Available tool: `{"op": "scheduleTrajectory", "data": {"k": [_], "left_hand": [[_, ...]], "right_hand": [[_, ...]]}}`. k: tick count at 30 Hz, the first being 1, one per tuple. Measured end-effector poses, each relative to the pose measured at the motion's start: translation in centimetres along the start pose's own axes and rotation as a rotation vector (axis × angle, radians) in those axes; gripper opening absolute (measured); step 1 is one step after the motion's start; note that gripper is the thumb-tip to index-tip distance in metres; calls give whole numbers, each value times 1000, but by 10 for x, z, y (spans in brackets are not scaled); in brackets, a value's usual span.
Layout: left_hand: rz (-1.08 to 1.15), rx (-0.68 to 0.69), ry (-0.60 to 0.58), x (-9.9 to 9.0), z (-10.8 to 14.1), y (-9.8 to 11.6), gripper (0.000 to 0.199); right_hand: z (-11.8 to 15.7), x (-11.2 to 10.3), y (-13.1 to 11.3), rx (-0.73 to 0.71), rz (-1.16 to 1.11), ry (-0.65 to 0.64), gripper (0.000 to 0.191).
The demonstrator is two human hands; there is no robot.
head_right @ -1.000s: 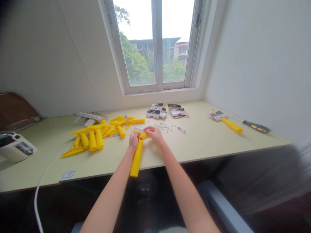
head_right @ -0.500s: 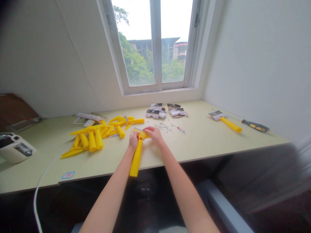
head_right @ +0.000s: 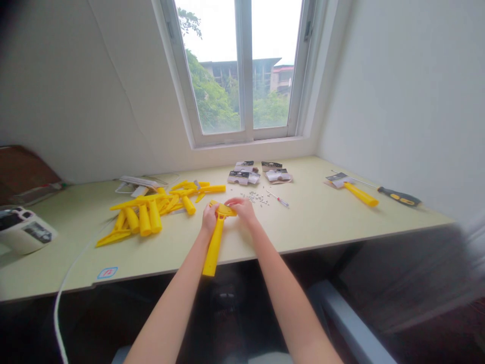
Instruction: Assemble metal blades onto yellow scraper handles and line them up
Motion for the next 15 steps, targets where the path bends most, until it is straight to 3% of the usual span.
{"op": "scheduleTrajectory", "data": {"k": [7, 15], "left_hand": [[-29, 20, 41, -2, -1, 2, 21], [-23, 7, 66, -2, 1, 4, 15]], "right_hand": [[2, 4, -1, -107, 141, -70, 23], [-3, 3, 7, -25, 63, -31, 27]]}}
Point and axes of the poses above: each hand's wrist, its own z-axis away from the middle knuckle, its own x-axis out of the palm, y = z × x, the point moved 3 cm from there along -z, towards the middle knuckle
